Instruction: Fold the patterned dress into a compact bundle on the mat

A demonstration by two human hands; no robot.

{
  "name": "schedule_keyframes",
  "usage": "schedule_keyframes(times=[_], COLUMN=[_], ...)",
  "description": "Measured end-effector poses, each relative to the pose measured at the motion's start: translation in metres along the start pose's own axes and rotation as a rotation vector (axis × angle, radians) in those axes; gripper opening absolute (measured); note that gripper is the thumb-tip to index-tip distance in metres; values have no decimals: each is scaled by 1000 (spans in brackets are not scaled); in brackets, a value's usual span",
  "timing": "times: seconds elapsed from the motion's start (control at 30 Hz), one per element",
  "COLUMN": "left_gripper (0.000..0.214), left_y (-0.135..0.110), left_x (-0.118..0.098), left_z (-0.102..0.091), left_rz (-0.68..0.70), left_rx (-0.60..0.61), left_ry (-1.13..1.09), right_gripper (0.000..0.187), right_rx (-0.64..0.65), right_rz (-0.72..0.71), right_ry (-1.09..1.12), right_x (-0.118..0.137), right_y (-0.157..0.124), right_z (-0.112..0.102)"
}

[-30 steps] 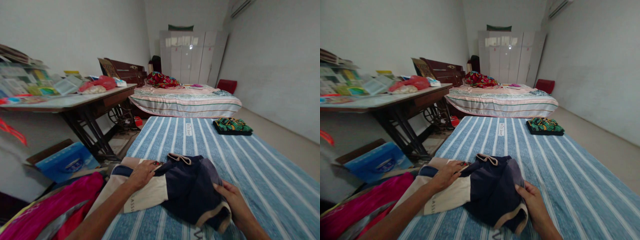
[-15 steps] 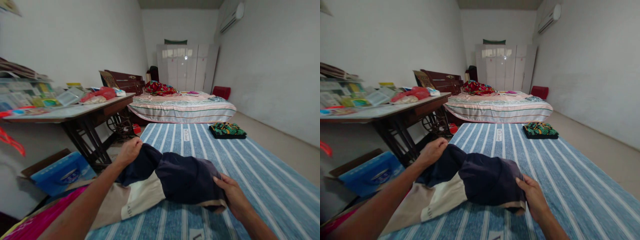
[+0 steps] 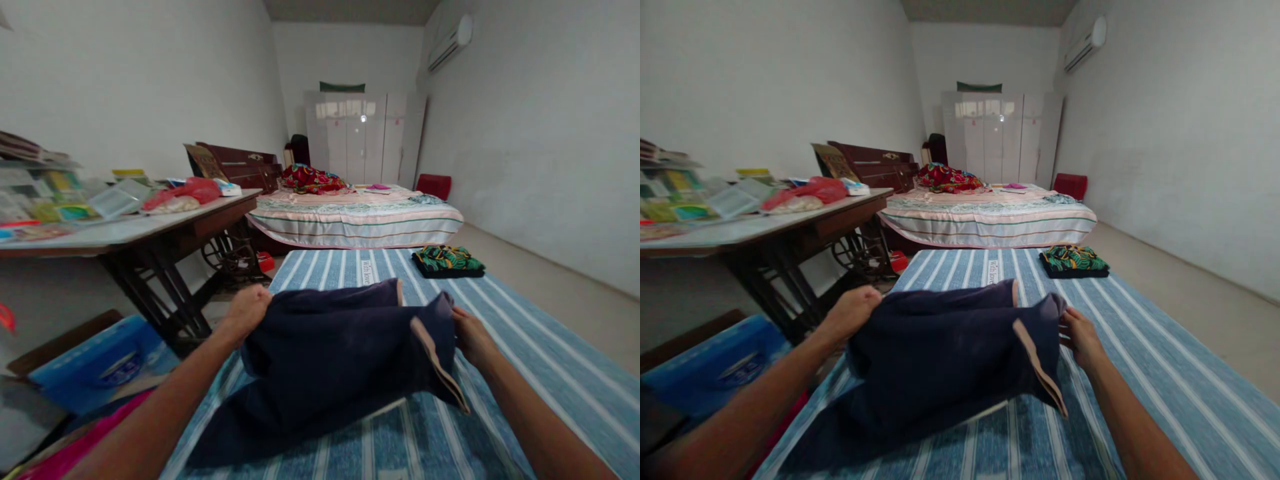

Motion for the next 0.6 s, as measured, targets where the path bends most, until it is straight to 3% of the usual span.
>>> schedule_keyframes(times=[0.13,0.27,0.43,0.53,0.6], left_gripper=[14,37,44,41,38], left_y=[-5,-13,-34,-46,-49], left_x=[78,107,91,63,45], left_z=[63,92,108,96,79], left_rz=[-104,-189,-293,-347,-355], left_rx=[180,368,604,623,587], left_ry=[59,-16,-241,-490,-615], right_gripper=[29,25,26,22,24], right_rx=[-35,53,97,33,-31], right_rz=[100,76,54,106,104], right_ry=[-32,-131,-250,-103,-1], right_x=[-35,-36,-39,-31,-11], right_y=[-12,-28,-34,-30,-27], right_z=[-25,-13,4,-4,-14])
Point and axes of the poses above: each hand's wrist, its own y-axis towards the middle knuckle, its own z-axis out of the palm, x = y × z, the point moved 10 cm from there along y, towards the middle knuckle
